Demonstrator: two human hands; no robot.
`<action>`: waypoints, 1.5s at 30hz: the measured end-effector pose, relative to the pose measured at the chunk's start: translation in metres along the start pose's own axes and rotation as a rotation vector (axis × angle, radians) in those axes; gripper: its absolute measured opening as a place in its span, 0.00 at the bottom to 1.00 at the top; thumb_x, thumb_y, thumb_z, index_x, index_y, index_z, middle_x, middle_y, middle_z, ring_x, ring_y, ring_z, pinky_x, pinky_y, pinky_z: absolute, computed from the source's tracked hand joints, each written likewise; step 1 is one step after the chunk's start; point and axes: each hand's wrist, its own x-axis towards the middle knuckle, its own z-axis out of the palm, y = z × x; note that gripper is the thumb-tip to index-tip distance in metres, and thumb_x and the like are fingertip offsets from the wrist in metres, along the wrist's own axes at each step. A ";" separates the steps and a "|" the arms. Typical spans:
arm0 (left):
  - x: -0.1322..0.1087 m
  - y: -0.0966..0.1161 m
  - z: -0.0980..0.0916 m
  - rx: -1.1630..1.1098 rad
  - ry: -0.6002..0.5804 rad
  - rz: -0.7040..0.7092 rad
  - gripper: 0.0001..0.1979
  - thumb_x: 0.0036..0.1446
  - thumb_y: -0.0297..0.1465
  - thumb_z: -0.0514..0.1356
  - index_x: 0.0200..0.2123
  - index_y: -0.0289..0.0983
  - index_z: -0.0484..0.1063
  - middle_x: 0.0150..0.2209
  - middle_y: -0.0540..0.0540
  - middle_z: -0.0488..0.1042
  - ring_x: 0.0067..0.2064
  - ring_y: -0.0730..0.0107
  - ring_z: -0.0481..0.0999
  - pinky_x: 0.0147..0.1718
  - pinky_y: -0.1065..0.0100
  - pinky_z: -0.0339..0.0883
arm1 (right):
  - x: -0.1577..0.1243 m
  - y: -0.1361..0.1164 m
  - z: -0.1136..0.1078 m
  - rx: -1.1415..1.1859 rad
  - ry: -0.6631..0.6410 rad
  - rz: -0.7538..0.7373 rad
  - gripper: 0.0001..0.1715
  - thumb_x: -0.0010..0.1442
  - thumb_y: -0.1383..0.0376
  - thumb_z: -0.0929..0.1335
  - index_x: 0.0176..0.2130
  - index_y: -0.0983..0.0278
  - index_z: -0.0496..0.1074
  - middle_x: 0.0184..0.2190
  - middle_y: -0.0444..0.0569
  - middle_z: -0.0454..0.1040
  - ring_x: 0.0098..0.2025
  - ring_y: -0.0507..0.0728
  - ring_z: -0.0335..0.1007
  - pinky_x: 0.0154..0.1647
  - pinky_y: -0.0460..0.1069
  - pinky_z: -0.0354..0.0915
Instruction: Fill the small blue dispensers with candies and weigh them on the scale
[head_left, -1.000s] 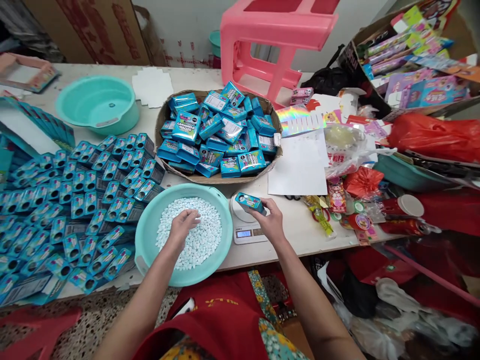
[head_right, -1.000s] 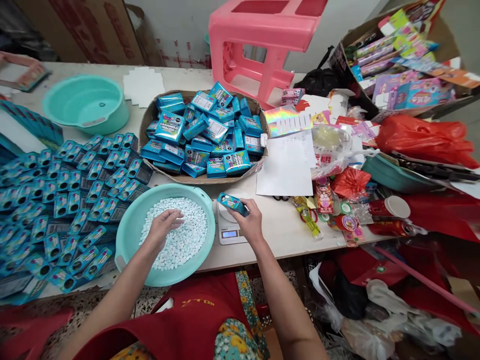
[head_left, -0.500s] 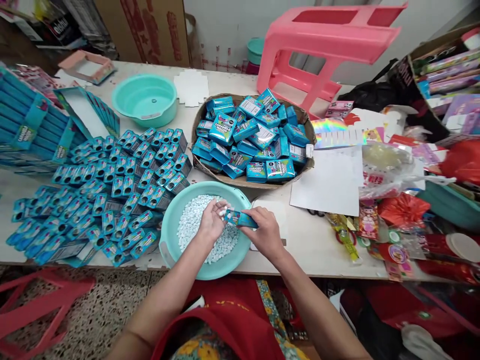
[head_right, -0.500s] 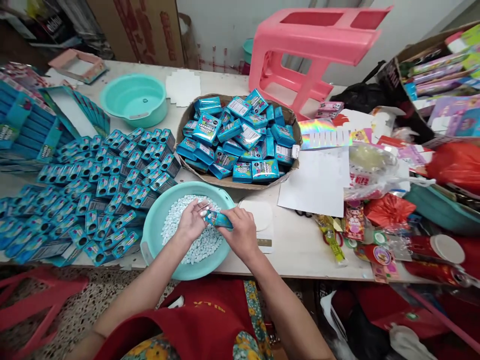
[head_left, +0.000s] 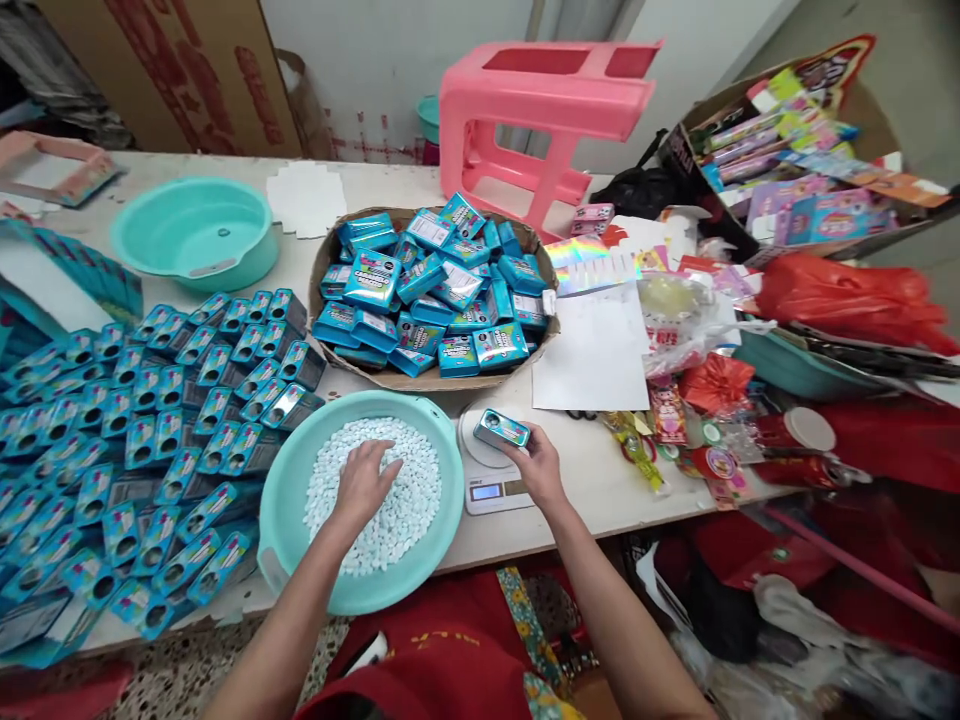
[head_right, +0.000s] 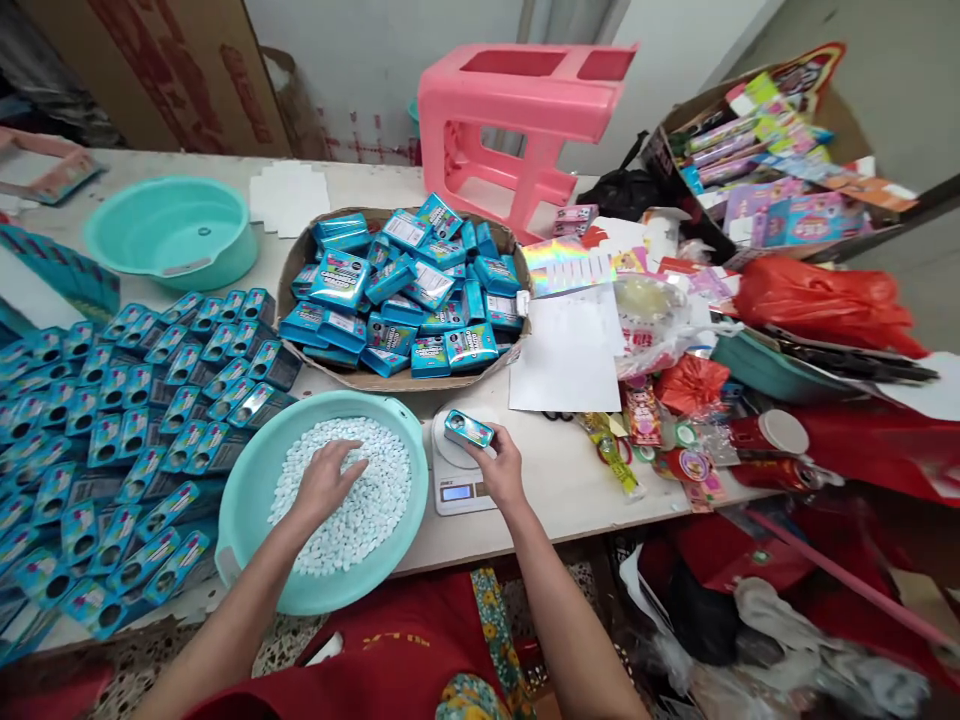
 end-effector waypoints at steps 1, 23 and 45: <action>0.003 0.001 0.003 0.021 -0.043 0.044 0.18 0.58 0.39 0.54 0.48 0.39 0.71 0.51 0.40 0.70 0.54 0.51 0.67 0.52 0.52 0.60 | 0.005 0.007 -0.001 0.000 0.006 0.003 0.26 0.44 0.56 0.74 0.41 0.63 0.69 0.37 0.48 0.75 0.40 0.58 0.71 0.46 0.57 0.67; 0.019 0.022 0.001 0.003 -0.008 0.011 0.19 0.60 0.43 0.50 0.45 0.38 0.71 0.48 0.43 0.74 0.46 0.58 0.75 0.47 0.60 0.65 | 0.181 -0.096 0.039 -1.371 -0.399 -0.633 0.43 0.45 0.70 0.74 0.58 0.62 0.60 0.57 0.58 0.61 0.57 0.71 0.52 0.51 0.64 0.56; 0.008 0.043 0.025 0.636 -0.601 0.064 0.15 0.52 0.28 0.55 0.44 0.35 0.69 0.46 0.36 0.71 0.46 0.52 0.72 0.37 0.61 0.65 | -0.020 0.045 -0.116 0.055 0.581 0.155 0.24 0.45 0.54 0.73 0.38 0.67 0.69 0.36 0.50 0.75 0.36 0.56 0.70 0.41 0.53 0.67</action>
